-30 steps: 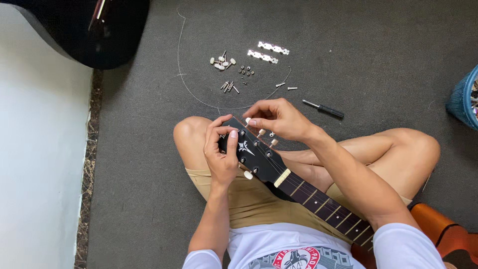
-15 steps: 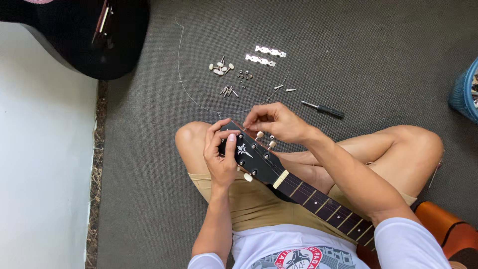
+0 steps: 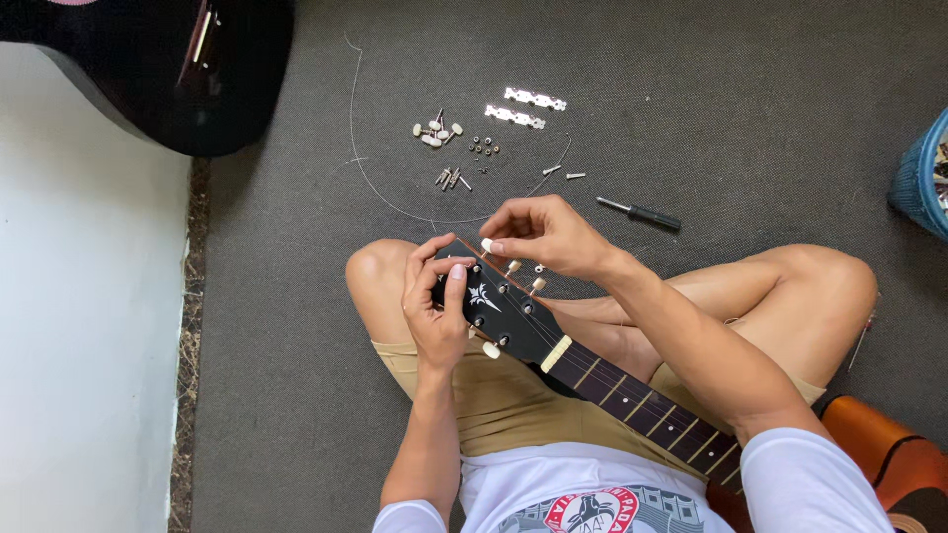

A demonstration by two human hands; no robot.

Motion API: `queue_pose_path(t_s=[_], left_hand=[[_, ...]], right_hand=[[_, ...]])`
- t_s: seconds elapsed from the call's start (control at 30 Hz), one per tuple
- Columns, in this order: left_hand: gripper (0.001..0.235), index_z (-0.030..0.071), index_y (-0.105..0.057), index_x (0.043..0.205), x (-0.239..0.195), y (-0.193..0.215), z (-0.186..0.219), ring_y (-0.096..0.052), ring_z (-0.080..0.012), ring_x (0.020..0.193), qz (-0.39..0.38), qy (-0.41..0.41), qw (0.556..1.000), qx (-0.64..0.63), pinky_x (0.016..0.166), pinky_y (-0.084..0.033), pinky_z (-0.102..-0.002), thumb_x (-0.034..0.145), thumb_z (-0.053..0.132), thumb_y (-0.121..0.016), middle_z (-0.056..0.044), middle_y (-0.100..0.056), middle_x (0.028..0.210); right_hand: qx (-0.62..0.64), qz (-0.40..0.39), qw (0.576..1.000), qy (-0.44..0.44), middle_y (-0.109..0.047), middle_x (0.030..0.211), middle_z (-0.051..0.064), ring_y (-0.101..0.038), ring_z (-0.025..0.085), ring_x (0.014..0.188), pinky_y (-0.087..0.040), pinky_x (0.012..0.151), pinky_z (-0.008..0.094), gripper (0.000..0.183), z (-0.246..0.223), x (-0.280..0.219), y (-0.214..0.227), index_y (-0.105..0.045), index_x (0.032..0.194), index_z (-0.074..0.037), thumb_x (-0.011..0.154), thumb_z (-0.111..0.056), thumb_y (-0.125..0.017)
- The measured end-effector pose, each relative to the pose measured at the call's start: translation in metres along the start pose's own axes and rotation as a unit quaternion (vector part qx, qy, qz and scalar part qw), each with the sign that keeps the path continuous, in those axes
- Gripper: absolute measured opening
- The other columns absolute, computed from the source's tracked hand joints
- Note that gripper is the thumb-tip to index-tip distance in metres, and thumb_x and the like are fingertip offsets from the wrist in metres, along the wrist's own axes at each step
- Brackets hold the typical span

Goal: The person sits on the floor and replaces a guitar string on the headstock of an acoustic guitar. They thread the string through the tuning peg, wind it around the post, and adjust the tension.

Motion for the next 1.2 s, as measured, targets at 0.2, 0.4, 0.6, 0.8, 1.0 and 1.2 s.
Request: queue_pose_path(t_s=[0.2,0.4,0.6,0.8,1.0,1.2], left_hand=[[0.023,0.009,-0.076,0.098,0.001,0.000,0.005,-0.065,-0.0262,0.110,-0.006,0.004,1.000,-0.007,0.100,-0.048,-0.042,0.102,0.024,-0.059,-0.014,-0.068,0.123],[0.030,0.010,-0.076,0.098,0.001,0.000,0.001,-0.064,-0.0249,0.113,-0.010,0.017,1.000,-0.022,0.102,-0.047,-0.041,0.105,0.029,-0.053,-0.013,-0.068,0.123],[0.033,0.011,-0.076,0.099,0.001,0.000,-0.002,-0.065,-0.0248,0.112,-0.016,0.021,0.999,-0.029,0.101,-0.048,-0.040,0.106,0.030,-0.050,-0.013,-0.067,0.123],[0.027,0.011,-0.076,0.100,0.001,0.000,0.003,-0.063,-0.0249,0.116,-0.021,0.009,1.000,-0.018,0.103,-0.047,-0.040,0.103,0.030,-0.057,-0.013,-0.067,0.125],[0.025,0.010,-0.076,0.100,0.000,0.000,0.001,-0.065,-0.0247,0.114,-0.024,0.009,0.999,-0.021,0.102,-0.047,-0.040,0.102,0.028,-0.059,-0.014,-0.066,0.126],[0.026,0.010,-0.077,0.100,0.001,0.000,0.003,-0.065,-0.0244,0.113,-0.024,0.010,1.000,-0.016,0.102,-0.048,-0.040,0.102,0.029,-0.059,-0.014,-0.066,0.125]], right_hand=[[-0.070,0.001,0.998,0.009,-0.070,0.075,0.009,-0.066,0.013,0.072,-0.058,0.066,0.028,0.017,-0.010,0.000,0.001,-0.077,0.106,-0.001,0.090,0.000,-0.073],[-0.080,-0.010,0.997,0.011,-0.068,0.071,0.009,-0.063,0.013,0.070,-0.055,0.065,0.029,0.021,-0.015,-0.001,-0.005,-0.077,0.110,-0.002,0.090,-0.001,-0.072],[-0.041,-0.022,0.999,0.011,-0.070,0.077,0.007,-0.061,0.010,0.073,-0.054,0.066,0.024,0.018,-0.010,0.000,-0.004,-0.079,0.098,-0.004,0.088,0.007,-0.069],[-0.021,-0.009,0.999,0.023,-0.072,0.084,0.009,-0.061,0.009,0.073,-0.056,0.067,0.025,0.012,-0.013,-0.003,-0.004,-0.079,0.096,-0.002,0.086,0.004,-0.077],[0.005,0.022,1.000,-0.002,-0.072,0.083,0.008,-0.068,0.011,0.074,-0.060,0.064,0.025,0.024,0.010,0.003,0.007,-0.075,0.105,0.001,0.083,0.004,-0.081],[0.008,0.026,1.000,-0.014,-0.071,0.082,0.008,-0.068,0.011,0.074,-0.060,0.065,0.024,0.022,0.011,0.001,0.005,-0.076,0.103,0.001,0.082,0.004,-0.081]])
Point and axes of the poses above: each hand's wrist, its own x-axis towards the middle knuckle, its own y-axis out of the back of the hand, z = x × y, the point moved 9 cm from there along x, towards the middle knuckle
